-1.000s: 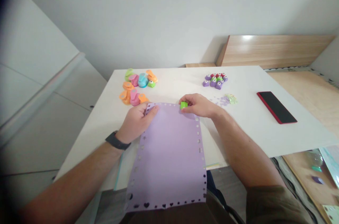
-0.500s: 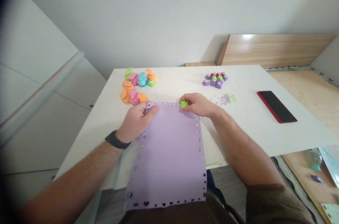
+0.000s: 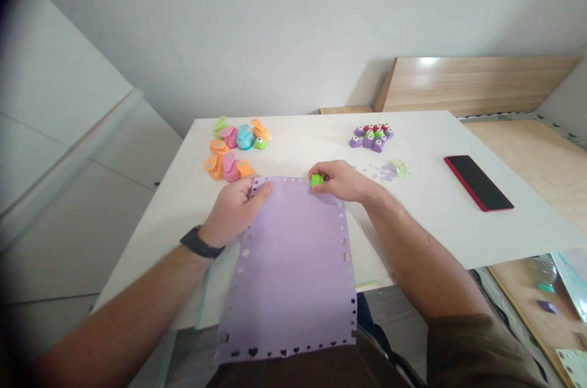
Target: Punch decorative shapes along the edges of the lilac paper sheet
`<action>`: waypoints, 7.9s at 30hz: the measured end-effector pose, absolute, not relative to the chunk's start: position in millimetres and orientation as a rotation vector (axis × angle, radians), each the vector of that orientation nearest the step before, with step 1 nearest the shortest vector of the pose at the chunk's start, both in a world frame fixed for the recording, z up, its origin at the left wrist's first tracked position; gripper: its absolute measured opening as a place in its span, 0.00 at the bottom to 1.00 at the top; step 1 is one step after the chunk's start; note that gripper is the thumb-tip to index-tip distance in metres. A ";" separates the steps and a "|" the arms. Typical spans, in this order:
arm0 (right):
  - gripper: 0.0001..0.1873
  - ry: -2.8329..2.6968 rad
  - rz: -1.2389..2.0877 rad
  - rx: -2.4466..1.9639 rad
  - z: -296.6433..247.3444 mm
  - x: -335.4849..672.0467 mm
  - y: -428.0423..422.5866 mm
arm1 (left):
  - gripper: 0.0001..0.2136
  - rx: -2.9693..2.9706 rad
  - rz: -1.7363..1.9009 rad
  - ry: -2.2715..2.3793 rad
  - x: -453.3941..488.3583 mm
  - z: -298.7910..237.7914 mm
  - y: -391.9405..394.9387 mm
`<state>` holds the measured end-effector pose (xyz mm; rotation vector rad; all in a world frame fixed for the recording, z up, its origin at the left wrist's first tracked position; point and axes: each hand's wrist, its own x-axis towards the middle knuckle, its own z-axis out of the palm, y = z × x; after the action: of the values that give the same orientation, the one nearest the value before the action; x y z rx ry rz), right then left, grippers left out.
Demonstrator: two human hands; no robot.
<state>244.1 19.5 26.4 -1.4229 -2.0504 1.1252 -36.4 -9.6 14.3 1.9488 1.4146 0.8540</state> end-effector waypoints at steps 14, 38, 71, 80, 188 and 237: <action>0.14 -2.052 1.115 -1.440 18.2 241.5 23.8 | 0.14 1.955 0.845 1.424 -35.7 14.3 -9.9; 0.12 -2.140 0.977 -1.420 31.1 235.5 16.1 | 0.14 1.912 0.926 1.339 -39.9 18.5 -6.7; 0.10 -2.272 0.789 -1.283 30.0 226.5 7.1 | 0.21 2.506 0.313 1.074 26.4 49.9 18.0; 0.12 -2.292 0.769 -1.312 28.5 225.8 8.0 | 0.19 2.517 0.314 1.034 25.2 45.5 20.9; 0.17 -2.336 0.749 -1.257 33.0 216.6 2.1 | 0.22 2.524 0.431 1.111 15.3 32.1 10.3; 0.15 -2.216 0.841 -1.330 32.7 228.2 7.0 | 0.23 2.594 0.384 1.193 -13.2 35.0 18.5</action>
<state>228.2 7.0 32.7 -1.3304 -2.2160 0.8413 -13.2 18.5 35.0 2.5940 1.1935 0.3839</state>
